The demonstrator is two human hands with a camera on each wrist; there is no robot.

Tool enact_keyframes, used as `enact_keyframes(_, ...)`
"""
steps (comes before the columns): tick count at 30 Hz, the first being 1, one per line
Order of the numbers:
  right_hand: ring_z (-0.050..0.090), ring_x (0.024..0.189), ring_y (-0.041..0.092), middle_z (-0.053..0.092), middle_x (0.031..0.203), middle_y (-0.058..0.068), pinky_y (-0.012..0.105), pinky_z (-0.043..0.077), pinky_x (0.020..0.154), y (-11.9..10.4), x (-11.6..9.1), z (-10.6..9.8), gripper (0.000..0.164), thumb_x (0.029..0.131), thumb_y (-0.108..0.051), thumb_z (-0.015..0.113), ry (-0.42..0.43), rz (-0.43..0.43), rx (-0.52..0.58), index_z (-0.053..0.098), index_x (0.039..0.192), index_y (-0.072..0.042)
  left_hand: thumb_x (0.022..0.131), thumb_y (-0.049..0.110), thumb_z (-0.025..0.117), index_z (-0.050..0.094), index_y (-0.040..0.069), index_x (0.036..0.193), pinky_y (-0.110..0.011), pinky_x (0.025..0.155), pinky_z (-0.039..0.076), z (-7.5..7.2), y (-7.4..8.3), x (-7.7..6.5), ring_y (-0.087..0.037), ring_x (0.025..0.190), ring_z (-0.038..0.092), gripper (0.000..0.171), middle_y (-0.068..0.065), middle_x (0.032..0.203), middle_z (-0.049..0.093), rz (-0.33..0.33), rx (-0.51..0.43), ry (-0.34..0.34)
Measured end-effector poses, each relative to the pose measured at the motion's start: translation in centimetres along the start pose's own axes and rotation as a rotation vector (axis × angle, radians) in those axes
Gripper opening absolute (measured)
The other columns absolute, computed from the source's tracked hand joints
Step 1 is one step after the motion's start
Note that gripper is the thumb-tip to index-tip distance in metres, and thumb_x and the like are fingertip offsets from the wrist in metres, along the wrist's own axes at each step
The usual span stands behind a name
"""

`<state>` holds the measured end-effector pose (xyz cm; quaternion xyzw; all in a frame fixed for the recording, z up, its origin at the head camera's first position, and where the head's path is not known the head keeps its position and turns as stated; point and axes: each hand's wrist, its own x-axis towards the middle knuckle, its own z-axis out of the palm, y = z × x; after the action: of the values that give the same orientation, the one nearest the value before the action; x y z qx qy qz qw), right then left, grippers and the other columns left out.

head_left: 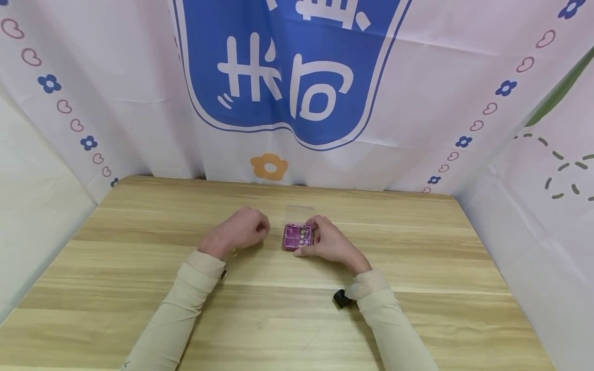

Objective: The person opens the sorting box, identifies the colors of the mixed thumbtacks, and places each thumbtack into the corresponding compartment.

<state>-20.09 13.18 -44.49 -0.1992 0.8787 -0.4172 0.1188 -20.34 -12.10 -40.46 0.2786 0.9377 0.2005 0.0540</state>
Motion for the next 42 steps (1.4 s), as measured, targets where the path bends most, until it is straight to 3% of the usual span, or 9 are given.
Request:
enact_keyframes(5, 0.054, 0.079, 0.018, 0.052, 0.101, 0.006, 0.034, 0.051, 0.065, 0.2, 0.0, 0.0, 0.078, 0.064, -0.034, 0.086, -0.008, 0.001, -0.002, 0.045, 0.124, -0.006, 0.084, 0.008, 0.064, 0.073, 0.007, 0.095, -0.034, 0.073, 0.054, -0.1, 0.6, 0.3, -0.012, 0.077, 0.059, 0.014, -0.002, 0.088, 0.070, 0.010, -0.031, 0.020)
enact_keyframes(11, 0.054, 0.078, 0.017, 0.053, 0.102, 0.005, 0.034, 0.051, 0.063, 0.4, 0.1, 0.1, 0.077, 0.063, -0.036, 0.086, -0.003, -0.001, -0.010, 0.046, 0.123, -0.007, 0.084, 0.007, 0.063, 0.072, 0.007, 0.093, -0.031, 0.067, 0.053, -0.3, 1.8, 0.9, -0.011, 0.072, 0.057, 0.013, 0.000, 0.082, 0.067, 0.032, -0.044, 0.071)
enact_keyframes(20, 0.054, 0.080, 0.017, 0.053, 0.102, 0.005, 0.033, 0.051, 0.065, 0.4, 0.1, 0.1, 0.078, 0.064, -0.035, 0.086, -0.002, -0.006, -0.005, 0.045, 0.124, -0.006, 0.080, 0.003, 0.069, 0.074, 0.011, 0.089, -0.028, 0.068, 0.054, 0.1, 2.3, 1.5, -0.008, 0.072, 0.060, 0.013, 0.000, 0.084, 0.071, 0.106, -0.001, 0.060)
enact_keyframes(30, 0.054, 0.081, 0.017, 0.051, 0.105, 0.005, 0.034, 0.051, 0.066, 0.7, 0.0, 0.2, 0.076, 0.063, -0.035, 0.086, -0.009, -0.013, 0.008, 0.046, 0.121, -0.008, 0.081, 0.010, 0.073, 0.075, 0.013, 0.089, -0.026, 0.070, 0.053, 0.5, 3.7, 2.7, -0.007, 0.074, 0.061, 0.009, 0.002, 0.086, 0.072, 0.174, 0.073, 0.079)
enact_keyframes(42, 0.054, 0.081, 0.017, 0.051, 0.106, 0.006, 0.034, 0.051, 0.065, 0.4, 0.0, -0.1, 0.075, 0.063, -0.034, 0.086, -0.004, -0.016, -0.004, 0.046, 0.121, -0.006, 0.082, 0.009, 0.071, 0.075, 0.015, 0.087, -0.023, 0.053, 0.049, 1.3, 4.1, 3.9, -0.006, 0.061, 0.054, 0.009, 0.005, 0.078, 0.069, 0.105, 0.133, 0.118)
